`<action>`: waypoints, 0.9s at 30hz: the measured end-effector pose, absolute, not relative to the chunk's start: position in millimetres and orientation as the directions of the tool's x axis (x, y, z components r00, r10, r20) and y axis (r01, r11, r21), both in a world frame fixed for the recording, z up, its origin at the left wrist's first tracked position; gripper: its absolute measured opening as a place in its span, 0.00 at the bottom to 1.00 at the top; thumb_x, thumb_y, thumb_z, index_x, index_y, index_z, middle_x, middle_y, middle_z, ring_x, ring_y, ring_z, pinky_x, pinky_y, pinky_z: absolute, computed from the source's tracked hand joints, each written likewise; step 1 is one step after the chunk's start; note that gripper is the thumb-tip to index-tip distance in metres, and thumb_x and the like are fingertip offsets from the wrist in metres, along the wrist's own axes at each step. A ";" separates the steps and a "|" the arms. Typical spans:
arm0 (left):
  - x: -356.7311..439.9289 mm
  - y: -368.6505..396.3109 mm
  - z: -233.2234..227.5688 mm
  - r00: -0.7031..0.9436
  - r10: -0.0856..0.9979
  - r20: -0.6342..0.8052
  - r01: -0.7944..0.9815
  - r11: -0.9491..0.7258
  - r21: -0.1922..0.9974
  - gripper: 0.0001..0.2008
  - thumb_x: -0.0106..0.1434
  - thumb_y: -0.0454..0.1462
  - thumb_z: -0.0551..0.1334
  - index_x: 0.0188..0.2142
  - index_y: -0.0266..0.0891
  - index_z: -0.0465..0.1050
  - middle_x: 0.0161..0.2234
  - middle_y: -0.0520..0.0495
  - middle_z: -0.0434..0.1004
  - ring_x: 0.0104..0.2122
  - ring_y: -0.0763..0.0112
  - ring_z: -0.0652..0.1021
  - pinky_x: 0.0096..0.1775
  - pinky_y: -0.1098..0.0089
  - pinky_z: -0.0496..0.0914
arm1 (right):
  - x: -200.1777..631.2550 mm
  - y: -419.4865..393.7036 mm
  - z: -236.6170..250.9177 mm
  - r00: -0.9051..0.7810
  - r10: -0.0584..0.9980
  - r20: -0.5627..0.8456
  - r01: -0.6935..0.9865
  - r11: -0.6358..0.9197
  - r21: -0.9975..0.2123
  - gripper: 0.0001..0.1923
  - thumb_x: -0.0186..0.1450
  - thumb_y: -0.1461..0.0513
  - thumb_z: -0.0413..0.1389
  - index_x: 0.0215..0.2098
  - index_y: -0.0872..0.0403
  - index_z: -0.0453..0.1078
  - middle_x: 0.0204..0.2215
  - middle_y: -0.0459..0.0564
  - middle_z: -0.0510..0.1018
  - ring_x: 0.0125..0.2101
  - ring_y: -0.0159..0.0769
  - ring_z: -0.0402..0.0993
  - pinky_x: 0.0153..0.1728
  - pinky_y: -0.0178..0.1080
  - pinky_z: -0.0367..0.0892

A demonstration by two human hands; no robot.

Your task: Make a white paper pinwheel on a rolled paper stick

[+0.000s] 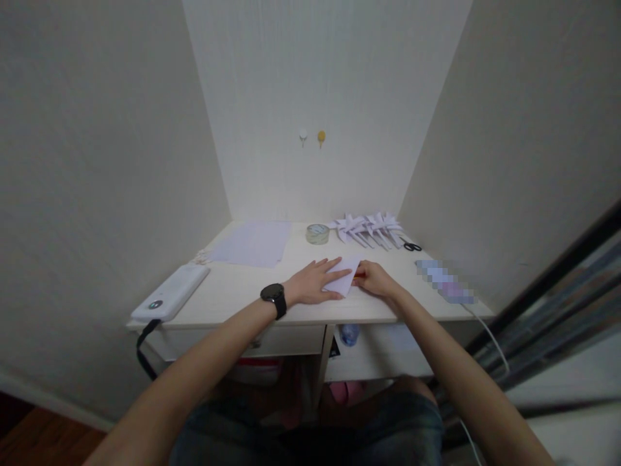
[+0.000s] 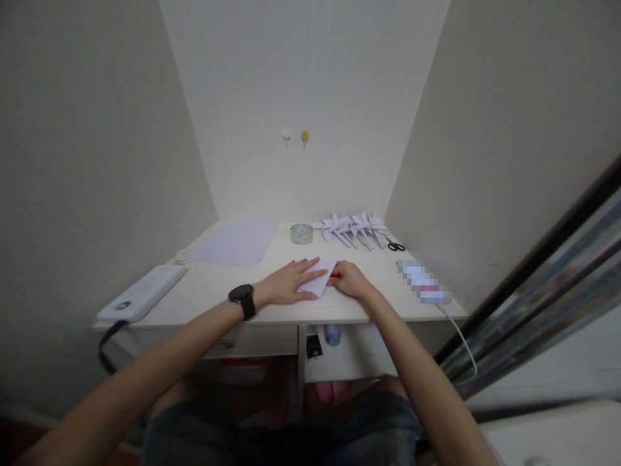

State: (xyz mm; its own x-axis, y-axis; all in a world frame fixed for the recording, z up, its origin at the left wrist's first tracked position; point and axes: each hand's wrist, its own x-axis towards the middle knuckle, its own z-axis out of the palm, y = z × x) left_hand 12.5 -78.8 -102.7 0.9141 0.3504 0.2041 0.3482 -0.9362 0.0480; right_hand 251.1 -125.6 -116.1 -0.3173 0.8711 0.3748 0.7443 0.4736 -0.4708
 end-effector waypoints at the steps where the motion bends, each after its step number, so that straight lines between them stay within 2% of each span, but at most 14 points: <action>1: 12.9 -79.7 -105.0 0.915 0.340 0.216 0.335 -0.940 0.060 0.35 0.67 0.57 0.52 0.69 0.52 0.50 0.72 0.43 0.38 0.68 0.51 0.56 0.64 0.53 0.53 | 253.2 -124.5 -116.6 -0.325 0.869 0.374 0.736 0.480 -0.478 0.10 0.58 0.66 0.62 0.37 0.51 0.81 0.37 0.49 0.84 0.37 0.39 0.78 0.43 0.38 0.68; 4: 11.4 -82.8 -110.1 0.907 0.369 0.201 0.362 -0.929 0.073 0.31 0.70 0.55 0.48 0.68 0.47 0.54 0.71 0.40 0.40 0.67 0.57 0.58 0.64 0.58 0.54 | 259.5 -124.6 -118.7 -0.327 0.870 0.369 0.743 0.478 -0.469 0.08 0.59 0.65 0.62 0.37 0.52 0.81 0.35 0.50 0.83 0.36 0.38 0.77 0.42 0.38 0.68; 9: 7.8 -88.8 -112.8 0.847 0.515 0.134 0.515 -0.857 0.038 0.31 0.72 0.55 0.41 0.68 0.46 0.55 0.69 0.38 0.50 0.67 0.56 0.59 0.63 0.51 0.54 | 272.3 -137.7 -122.9 -0.198 0.908 0.369 0.833 0.354 -0.426 0.13 0.59 0.64 0.62 0.43 0.53 0.80 0.39 0.53 0.82 0.38 0.41 0.77 0.43 0.40 0.68; 13: 7.0 -100.8 -110.6 0.778 0.593 0.207 0.613 -0.789 -0.045 0.32 0.71 0.55 0.41 0.65 0.43 0.61 0.65 0.35 0.60 0.62 0.52 0.66 0.58 0.52 0.60 | 278.7 -152.2 -123.7 -0.196 0.913 0.357 0.857 0.336 -0.391 0.14 0.60 0.64 0.61 0.45 0.53 0.80 0.40 0.54 0.82 0.40 0.42 0.75 0.45 0.41 0.68; 18: 7.6 -114.6 -101.3 0.723 0.629 0.285 0.681 -0.718 -0.143 0.32 0.70 0.56 0.43 0.55 0.40 0.72 0.54 0.34 0.73 0.53 0.47 0.71 0.49 0.50 0.66 | 276.6 -163.0 -124.0 -0.215 0.917 0.336 0.860 0.340 -0.380 0.14 0.60 0.62 0.61 0.45 0.52 0.80 0.40 0.53 0.81 0.40 0.43 0.74 0.45 0.42 0.67; 20: 7.8 -110.2 -97.0 0.726 0.613 0.311 0.673 -0.726 -0.141 0.32 0.70 0.56 0.42 0.54 0.39 0.72 0.53 0.35 0.73 0.52 0.47 0.72 0.48 0.49 0.66 | 275.1 -163.8 -124.2 -0.218 0.915 0.339 0.857 0.346 -0.382 0.14 0.61 0.63 0.61 0.45 0.53 0.80 0.40 0.53 0.81 0.41 0.43 0.74 0.45 0.42 0.67; 22: 8.1 -98.3 -94.4 0.769 0.551 0.324 0.610 -0.785 -0.112 0.30 0.72 0.52 0.40 0.59 0.40 0.68 0.58 0.37 0.70 0.55 0.51 0.70 0.51 0.51 0.65 | 274.1 -163.0 -124.0 -0.211 0.916 0.342 0.859 0.341 -0.383 0.14 0.61 0.63 0.61 0.45 0.53 0.80 0.41 0.53 0.81 0.41 0.43 0.74 0.46 0.42 0.67; 24: 8.8 -82.8 -95.3 0.865 0.431 0.258 0.462 -0.884 -0.074 0.27 0.74 0.49 0.39 0.64 0.45 0.62 0.65 0.43 0.61 0.62 0.56 0.64 0.58 0.55 0.61 | 272.9 -161.5 -123.1 -0.203 0.917 0.343 0.860 0.335 -0.386 0.14 0.60 0.64 0.60 0.45 0.53 0.80 0.40 0.54 0.81 0.41 0.43 0.74 0.46 0.42 0.67; 25: 9.2 -75.4 -97.2 0.885 0.411 0.221 0.431 -0.901 -0.051 0.27 0.74 0.49 0.39 0.65 0.48 0.59 0.67 0.45 0.58 0.65 0.56 0.60 0.60 0.53 0.57 | 272.1 -160.9 -122.3 -0.203 0.918 0.340 0.860 0.333 -0.387 0.14 0.60 0.64 0.60 0.45 0.53 0.80 0.40 0.53 0.82 0.41 0.43 0.74 0.46 0.42 0.67; 27: 10.5 -64.8 -103.2 0.887 0.438 0.145 0.443 -0.897 0.001 0.28 0.73 0.52 0.39 0.67 0.51 0.56 0.69 0.46 0.52 0.67 0.52 0.55 0.62 0.48 0.53 | 269.6 -160.4 -120.5 -0.207 0.920 0.334 0.862 0.333 -0.382 0.14 0.60 0.64 0.60 0.45 0.53 0.80 0.40 0.54 0.82 0.41 0.43 0.75 0.45 0.42 0.67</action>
State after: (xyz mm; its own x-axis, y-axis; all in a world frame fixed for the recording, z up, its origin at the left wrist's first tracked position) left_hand 10.5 -64.8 -103.2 0.8871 0.4382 0.1449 0.4427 -0.8967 0.0010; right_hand 269.6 -160.4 -120.5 -0.2072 0.9195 0.3340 0.8623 0.3329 -0.3816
